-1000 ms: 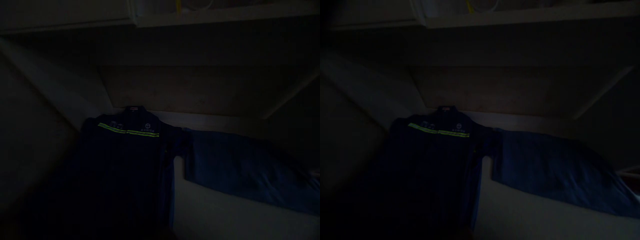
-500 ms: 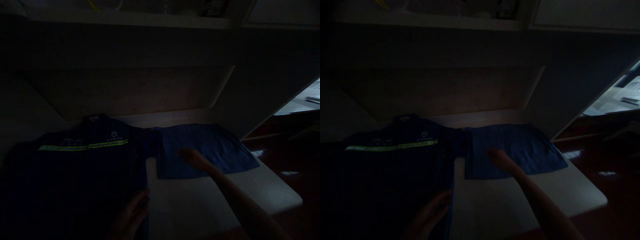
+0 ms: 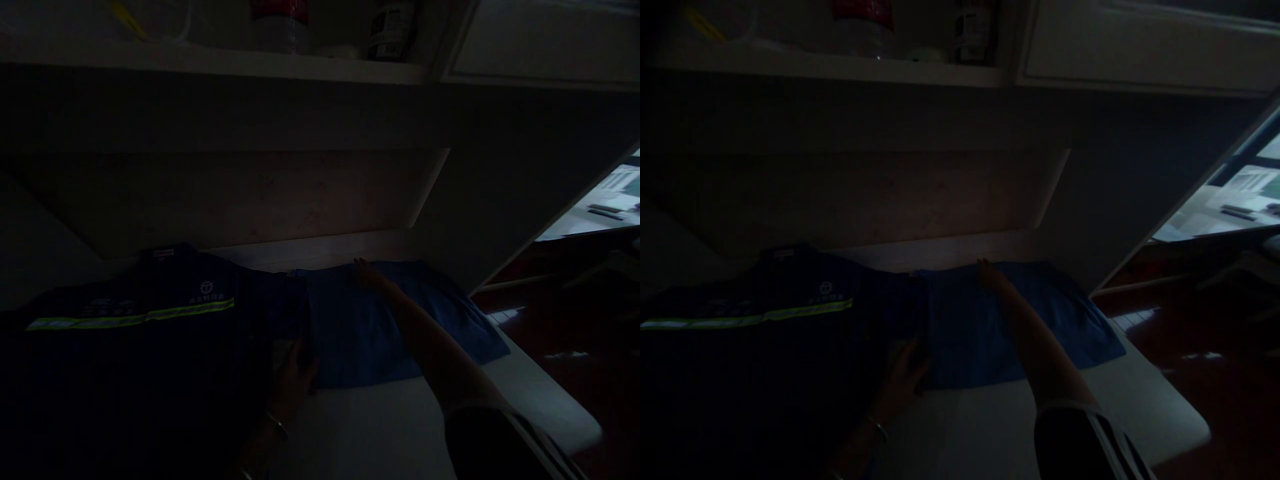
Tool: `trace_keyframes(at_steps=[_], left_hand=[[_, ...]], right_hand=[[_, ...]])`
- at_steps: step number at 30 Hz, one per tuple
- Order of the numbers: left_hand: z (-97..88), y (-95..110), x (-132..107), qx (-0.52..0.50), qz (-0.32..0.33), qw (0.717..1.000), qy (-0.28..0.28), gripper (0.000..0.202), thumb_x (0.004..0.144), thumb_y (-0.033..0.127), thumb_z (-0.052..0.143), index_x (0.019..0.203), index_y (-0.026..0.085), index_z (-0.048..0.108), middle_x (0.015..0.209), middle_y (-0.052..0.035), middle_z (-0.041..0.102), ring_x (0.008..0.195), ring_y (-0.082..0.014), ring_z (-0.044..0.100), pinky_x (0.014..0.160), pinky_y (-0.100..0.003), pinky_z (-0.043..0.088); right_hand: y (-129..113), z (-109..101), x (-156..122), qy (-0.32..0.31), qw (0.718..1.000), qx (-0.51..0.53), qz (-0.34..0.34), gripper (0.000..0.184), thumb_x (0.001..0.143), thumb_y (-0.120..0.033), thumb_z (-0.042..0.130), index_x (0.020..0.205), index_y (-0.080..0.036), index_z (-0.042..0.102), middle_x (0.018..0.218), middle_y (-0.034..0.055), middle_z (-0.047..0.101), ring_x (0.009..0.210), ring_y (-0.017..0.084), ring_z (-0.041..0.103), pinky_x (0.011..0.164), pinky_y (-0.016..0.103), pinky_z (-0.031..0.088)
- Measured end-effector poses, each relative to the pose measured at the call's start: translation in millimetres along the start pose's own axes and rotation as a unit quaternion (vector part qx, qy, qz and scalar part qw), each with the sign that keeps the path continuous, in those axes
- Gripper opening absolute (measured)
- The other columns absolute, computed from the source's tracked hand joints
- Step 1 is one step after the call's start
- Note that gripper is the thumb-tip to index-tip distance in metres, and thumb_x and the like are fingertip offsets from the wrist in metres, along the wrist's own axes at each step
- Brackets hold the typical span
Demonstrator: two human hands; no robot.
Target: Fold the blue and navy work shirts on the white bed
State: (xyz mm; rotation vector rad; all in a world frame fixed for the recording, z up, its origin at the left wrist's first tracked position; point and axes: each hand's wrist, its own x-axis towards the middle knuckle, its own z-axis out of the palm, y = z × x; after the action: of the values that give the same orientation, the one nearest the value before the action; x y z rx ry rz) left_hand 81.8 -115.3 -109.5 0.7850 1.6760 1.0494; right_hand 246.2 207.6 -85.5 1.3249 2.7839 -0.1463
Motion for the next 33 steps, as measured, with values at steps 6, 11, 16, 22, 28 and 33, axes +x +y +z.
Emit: trace_keyframes(at_steps=[6,11,16,22,28,33], left_hand=[[6.0,19,25,0.217,0.060,0.970,0.093,0.052,0.083,0.038,0.061,0.127,0.009,0.056,0.111,-0.0132,0.071,0.106,-0.0222,0.065,0.093,-0.033,0.048],[11.6,39,21,0.295,0.092,0.949,0.072,0.024,0.087,0.022,0.053,0.105,0.019,0.069,0.100,-0.0088,0.074,0.094,-0.0194,0.068,0.084,-0.031,0.047],[11.2,32,5,0.278,0.164,0.945,0.058,0.021,0.091,0.022,0.046,0.097,0.020,0.067,0.100,-0.0074,0.071,0.096,-0.0183,0.065,0.087,-0.031,0.047],[2.8,28,-9,0.275,0.276,0.916,0.092,0.023,0.086,0.025,0.057,0.107,0.016,0.061,0.113,-0.0124,0.060,0.109,-0.0230,0.059,0.098,-0.038,0.047],[-1.8,62,14,0.398,0.314,0.858,0.085,0.084,0.073,0.026,0.074,0.145,0.015,0.033,0.154,-0.0205,0.032,0.144,-0.0361,0.026,0.116,-0.051,0.027],[14.7,79,44,0.462,0.298,0.832,-0.068,0.098,0.066,0.033,0.080,0.148,0.014,0.031,0.155,-0.0167,0.035,0.146,-0.0326,0.023,0.119,-0.041,0.022]], right_hand=[[-4,2,6,0.011,0.997,-0.002,0.074,0.042,0.098,-0.032,0.034,0.131,-0.022,0.057,0.129,0.0152,0.059,0.104,0.025,0.065,0.085,0.036,0.051],[-11,-10,-22,0.041,0.994,-0.017,0.097,0.041,0.099,-0.032,0.029,0.122,-0.030,0.063,0.125,0.0087,0.062,0.095,0.021,0.066,0.075,0.031,0.050],[-12,-26,-78,0.105,0.992,-0.038,0.057,0.038,0.099,-0.031,0.034,0.127,-0.028,0.060,0.128,0.0073,0.062,0.110,0.023,0.058,0.089,0.035,0.046],[-29,-34,-167,0.139,0.982,-0.038,-0.125,0.025,0.098,-0.027,0.041,0.098,-0.020,0.065,0.102,0.0105,0.068,0.109,0.025,0.056,0.110,0.049,0.024],[-66,-14,-246,0.001,0.992,0.013,-0.125,0.032,0.102,-0.035,0.030,0.097,-0.020,0.058,0.088,0.0064,0.067,0.074,0.018,0.061,0.072,0.031,0.041],[-61,3,-262,-0.055,0.978,0.189,-0.062,0.040,0.101,-0.048,0.032,0.128,-0.023,0.048,0.106,0.0071,0.068,0.092,0.020,0.066,0.075,0.029,0.045]])
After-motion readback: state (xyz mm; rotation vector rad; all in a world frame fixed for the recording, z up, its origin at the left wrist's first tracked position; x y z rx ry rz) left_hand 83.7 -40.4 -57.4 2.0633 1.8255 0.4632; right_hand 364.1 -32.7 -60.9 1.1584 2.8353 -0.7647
